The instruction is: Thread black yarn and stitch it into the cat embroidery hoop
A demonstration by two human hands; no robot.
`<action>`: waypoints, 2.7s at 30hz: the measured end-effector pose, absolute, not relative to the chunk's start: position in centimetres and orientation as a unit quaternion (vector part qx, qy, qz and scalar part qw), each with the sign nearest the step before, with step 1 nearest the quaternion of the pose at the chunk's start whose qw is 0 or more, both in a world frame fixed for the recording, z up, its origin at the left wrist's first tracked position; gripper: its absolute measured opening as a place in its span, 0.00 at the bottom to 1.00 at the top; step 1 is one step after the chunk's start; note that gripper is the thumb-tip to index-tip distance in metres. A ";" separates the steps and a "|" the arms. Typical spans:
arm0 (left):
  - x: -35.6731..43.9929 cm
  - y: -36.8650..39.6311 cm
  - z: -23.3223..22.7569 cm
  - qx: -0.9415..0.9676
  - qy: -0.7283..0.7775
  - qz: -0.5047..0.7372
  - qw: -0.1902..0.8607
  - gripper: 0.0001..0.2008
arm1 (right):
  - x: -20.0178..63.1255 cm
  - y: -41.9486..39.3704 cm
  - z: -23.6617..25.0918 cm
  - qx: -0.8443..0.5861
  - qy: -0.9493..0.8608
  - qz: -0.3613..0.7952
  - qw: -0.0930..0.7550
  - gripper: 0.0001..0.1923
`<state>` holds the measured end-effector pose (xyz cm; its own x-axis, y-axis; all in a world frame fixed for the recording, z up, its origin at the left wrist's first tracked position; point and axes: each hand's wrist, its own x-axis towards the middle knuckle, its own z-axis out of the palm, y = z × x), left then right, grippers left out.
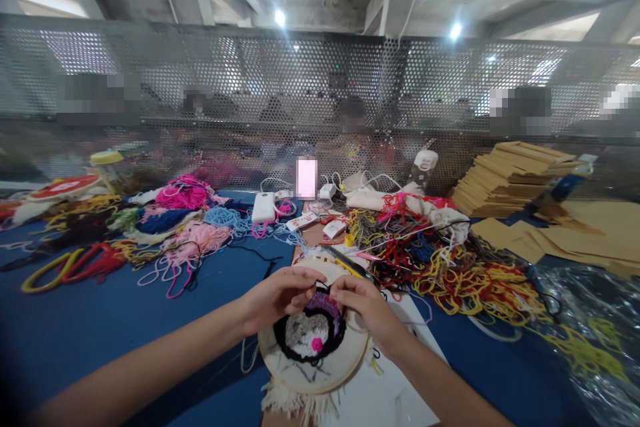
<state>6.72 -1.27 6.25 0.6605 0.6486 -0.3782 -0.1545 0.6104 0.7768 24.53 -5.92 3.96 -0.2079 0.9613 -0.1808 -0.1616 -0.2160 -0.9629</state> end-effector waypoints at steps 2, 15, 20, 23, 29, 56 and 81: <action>6.8 -1.3 6.3 0.382 0.342 0.236 0.826 0.11 | 24.6 -6.0 4.0 -0.451 -0.443 0.635 0.443 0.10; 6.5 -1.6 5.9 0.497 0.323 0.225 0.774 0.13 | 24.9 -5.7 3.7 -0.438 -0.421 0.652 0.454 0.12; 6.6 -1.7 5.9 0.509 0.305 0.233 0.770 0.14 | 25.0 -5.6 3.4 -0.439 -0.416 0.658 0.449 0.12; 6.6 -1.7 5.6 0.524 0.296 0.249 0.759 0.16 | 24.9 -5.6 3.3 -0.442 -0.414 0.660 0.444 0.13; 6.6 -1.7 5.2 0.529 0.291 0.272 0.749 0.20 | 24.7 -5.6 3.1 -0.448 -0.423 0.656 0.436 0.13; 6.6 -1.4 4.5 0.601 0.388 0.178 0.675 0.16 | 25.0 -5.8 3.6 -0.443 -0.476 0.648 0.397 0.15; 6.4 -1.3 4.1 0.692 0.374 0.190 0.587 0.14 | 24.0 -6.8 3.0 -0.488 -0.573 0.559 0.348 0.16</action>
<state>6.39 -1.32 4.07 0.6485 0.7407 -0.1754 0.2938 -0.0310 0.9554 24.00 -6.82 3.04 -0.2822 0.9482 -0.1460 0.1696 -0.1005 -0.9804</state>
